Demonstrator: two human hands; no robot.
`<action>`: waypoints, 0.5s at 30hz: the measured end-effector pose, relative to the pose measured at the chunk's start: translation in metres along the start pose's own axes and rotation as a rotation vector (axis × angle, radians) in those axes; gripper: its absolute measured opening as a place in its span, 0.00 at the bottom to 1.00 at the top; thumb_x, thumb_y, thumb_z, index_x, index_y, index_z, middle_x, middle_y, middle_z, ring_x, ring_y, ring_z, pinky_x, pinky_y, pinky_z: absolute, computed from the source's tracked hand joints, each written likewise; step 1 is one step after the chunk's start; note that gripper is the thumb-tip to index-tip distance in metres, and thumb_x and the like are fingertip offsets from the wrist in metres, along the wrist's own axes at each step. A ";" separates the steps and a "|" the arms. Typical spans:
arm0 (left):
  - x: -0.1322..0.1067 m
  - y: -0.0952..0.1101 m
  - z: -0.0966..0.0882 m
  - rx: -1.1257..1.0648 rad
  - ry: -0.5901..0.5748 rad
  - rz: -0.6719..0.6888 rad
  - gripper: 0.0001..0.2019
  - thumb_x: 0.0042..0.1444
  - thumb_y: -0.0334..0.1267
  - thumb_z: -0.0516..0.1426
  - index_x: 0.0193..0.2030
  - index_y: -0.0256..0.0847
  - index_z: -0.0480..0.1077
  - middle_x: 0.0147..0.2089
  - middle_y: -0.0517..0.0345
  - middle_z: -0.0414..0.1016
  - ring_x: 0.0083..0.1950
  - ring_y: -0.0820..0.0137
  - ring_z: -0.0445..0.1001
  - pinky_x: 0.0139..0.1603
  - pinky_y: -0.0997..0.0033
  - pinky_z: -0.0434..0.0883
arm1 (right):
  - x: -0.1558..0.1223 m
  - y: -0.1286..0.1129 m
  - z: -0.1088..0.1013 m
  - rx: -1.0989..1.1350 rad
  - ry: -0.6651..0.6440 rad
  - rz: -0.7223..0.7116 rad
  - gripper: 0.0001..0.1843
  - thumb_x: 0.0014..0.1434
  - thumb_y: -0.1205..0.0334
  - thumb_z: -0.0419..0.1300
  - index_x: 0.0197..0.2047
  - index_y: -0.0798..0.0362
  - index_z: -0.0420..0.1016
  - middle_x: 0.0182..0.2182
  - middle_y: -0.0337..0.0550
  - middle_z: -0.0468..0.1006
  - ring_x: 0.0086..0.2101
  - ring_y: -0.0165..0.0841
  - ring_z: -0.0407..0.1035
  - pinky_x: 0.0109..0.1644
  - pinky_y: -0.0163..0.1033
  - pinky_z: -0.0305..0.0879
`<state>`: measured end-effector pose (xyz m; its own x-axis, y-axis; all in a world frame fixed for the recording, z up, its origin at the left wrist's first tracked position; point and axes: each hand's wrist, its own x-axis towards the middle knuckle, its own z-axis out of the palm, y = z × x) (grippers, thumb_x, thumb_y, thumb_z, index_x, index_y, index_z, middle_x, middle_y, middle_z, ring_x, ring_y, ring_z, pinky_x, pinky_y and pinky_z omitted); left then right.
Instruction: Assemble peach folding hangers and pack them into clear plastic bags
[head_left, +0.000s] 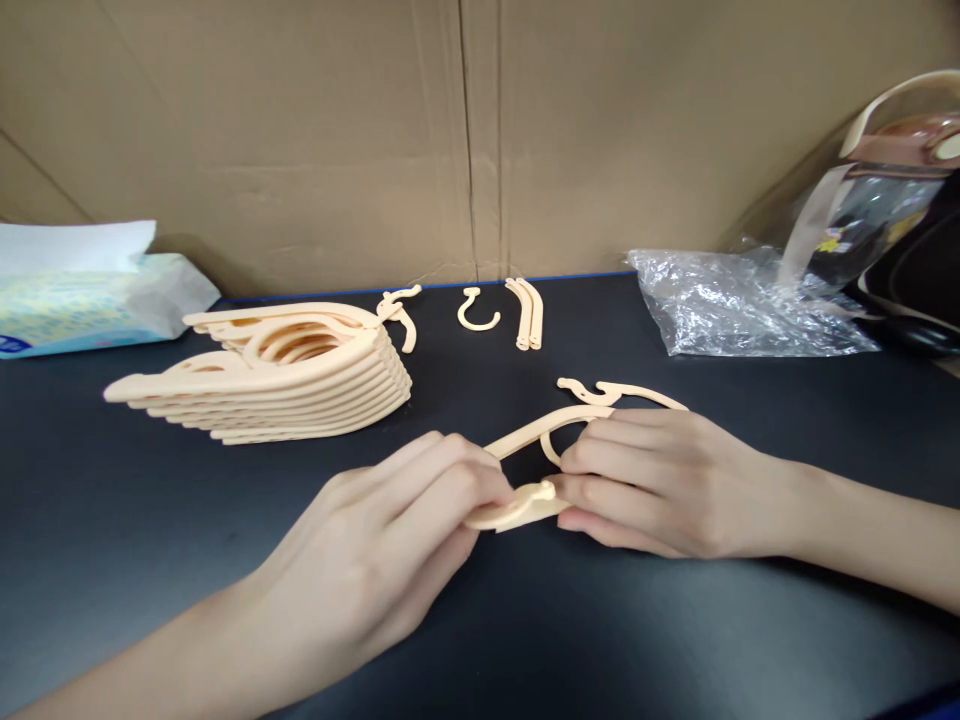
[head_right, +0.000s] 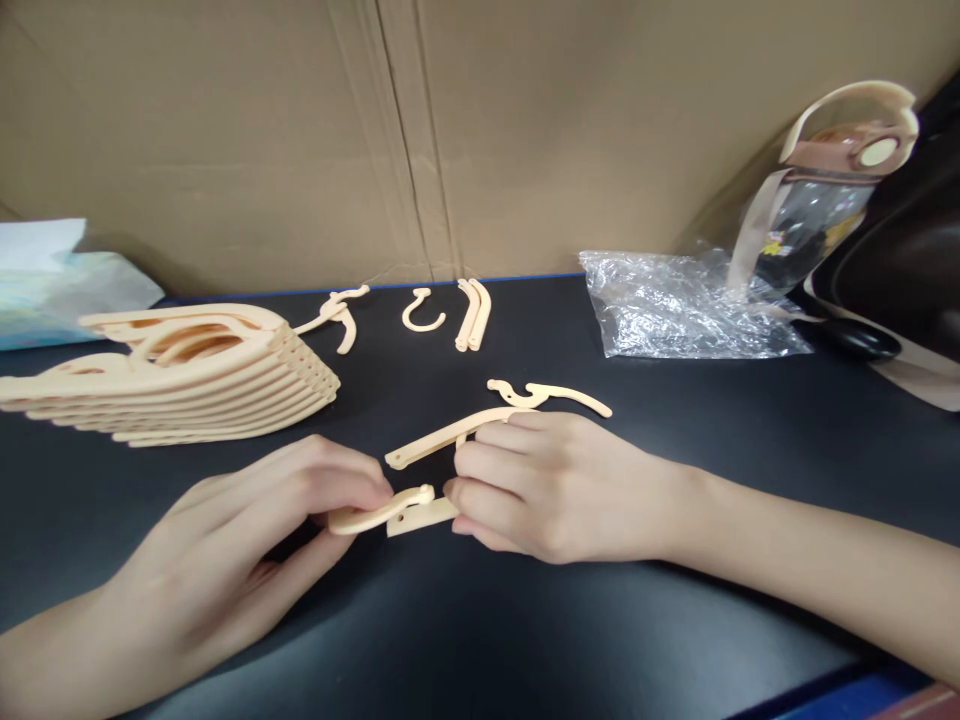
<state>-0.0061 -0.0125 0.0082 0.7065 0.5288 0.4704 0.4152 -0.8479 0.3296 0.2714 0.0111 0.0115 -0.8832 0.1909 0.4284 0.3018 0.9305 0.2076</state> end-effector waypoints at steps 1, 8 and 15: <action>0.000 0.000 0.000 -0.009 0.008 -0.001 0.11 0.69 0.23 0.51 0.51 0.43 0.66 0.44 0.57 0.78 0.41 0.70 0.78 0.39 0.75 0.73 | 0.000 0.000 0.001 0.005 -0.006 0.002 0.14 0.76 0.64 0.55 0.36 0.53 0.74 0.31 0.38 0.76 0.30 0.31 0.68 0.36 0.39 0.65; 0.002 0.001 0.000 0.065 0.015 -0.049 0.10 0.70 0.26 0.48 0.48 0.44 0.64 0.37 0.62 0.71 0.32 0.72 0.71 0.31 0.76 0.67 | -0.001 -0.002 0.003 0.012 0.072 0.042 0.15 0.75 0.68 0.52 0.37 0.54 0.75 0.30 0.40 0.78 0.31 0.32 0.71 0.37 0.39 0.69; -0.001 0.003 0.002 0.143 0.021 0.059 0.18 0.78 0.51 0.47 0.36 0.46 0.54 0.30 0.66 0.56 0.25 0.72 0.55 0.23 0.69 0.53 | -0.002 -0.002 0.004 0.000 0.078 0.048 0.10 0.72 0.69 0.56 0.37 0.53 0.74 0.30 0.40 0.78 0.31 0.32 0.73 0.37 0.39 0.71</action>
<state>-0.0046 -0.0154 0.0067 0.7202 0.4778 0.5030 0.4523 -0.8732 0.1817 0.2715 0.0098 0.0066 -0.8370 0.2102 0.5052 0.3432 0.9207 0.1856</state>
